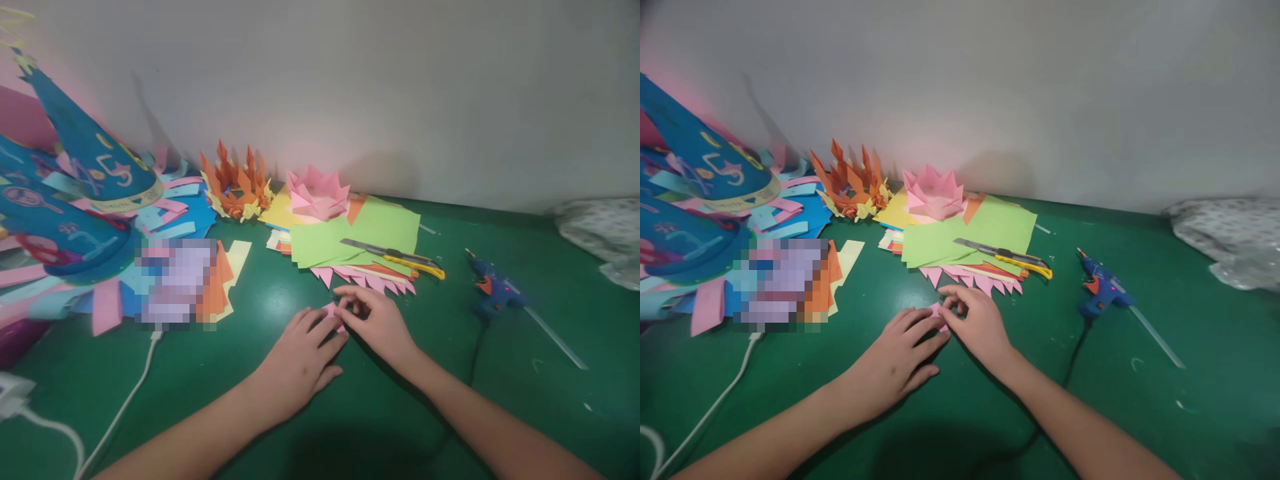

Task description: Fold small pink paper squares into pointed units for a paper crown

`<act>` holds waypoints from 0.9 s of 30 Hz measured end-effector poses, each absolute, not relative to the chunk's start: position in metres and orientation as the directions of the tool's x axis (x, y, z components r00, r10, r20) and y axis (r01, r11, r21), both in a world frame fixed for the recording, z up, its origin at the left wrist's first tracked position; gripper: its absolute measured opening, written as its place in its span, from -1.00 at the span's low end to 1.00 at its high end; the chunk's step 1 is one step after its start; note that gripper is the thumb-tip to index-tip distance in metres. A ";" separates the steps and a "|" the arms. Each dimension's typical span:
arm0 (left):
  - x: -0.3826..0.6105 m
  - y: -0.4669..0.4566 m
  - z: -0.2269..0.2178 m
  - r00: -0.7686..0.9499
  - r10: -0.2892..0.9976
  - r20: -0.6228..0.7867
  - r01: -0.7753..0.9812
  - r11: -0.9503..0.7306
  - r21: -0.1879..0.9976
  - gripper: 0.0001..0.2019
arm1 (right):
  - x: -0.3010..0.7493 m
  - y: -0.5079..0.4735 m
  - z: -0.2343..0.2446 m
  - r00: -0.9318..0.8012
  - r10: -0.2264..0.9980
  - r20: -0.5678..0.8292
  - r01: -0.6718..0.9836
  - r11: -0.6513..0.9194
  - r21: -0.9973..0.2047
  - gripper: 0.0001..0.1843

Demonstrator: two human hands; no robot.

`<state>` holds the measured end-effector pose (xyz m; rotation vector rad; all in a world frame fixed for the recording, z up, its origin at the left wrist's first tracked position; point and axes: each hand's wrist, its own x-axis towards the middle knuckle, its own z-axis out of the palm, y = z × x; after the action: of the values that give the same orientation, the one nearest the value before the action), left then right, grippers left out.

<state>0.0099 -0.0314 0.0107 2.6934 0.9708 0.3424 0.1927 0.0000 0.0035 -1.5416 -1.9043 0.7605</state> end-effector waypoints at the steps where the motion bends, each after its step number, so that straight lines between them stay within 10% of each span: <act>1: 0.010 -0.031 0.010 0.748 0.650 0.132 0.590 -0.743 0.315 -0.57 | 0.193 0.000 0.004 -0.178 0.980 0.086 0.661 0.184 -0.728 -0.74; 12: 0.010 -0.034 0.012 0.715 0.690 0.109 0.628 -0.703 0.333 -0.60 | 0.193 0.001 0.008 -0.183 0.977 0.109 0.681 0.206 -0.702 -0.89; 27: 0.009 -0.035 0.012 0.703 0.703 0.106 0.648 -0.696 0.310 -0.61 | 0.205 0.004 0.000 -0.525 0.781 0.337 0.622 0.623 -0.475 -0.79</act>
<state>0.0095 -0.0351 0.0120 2.6628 1.0758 0.3172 0.2050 0.0043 -0.0003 -1.1006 -2.3228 0.4035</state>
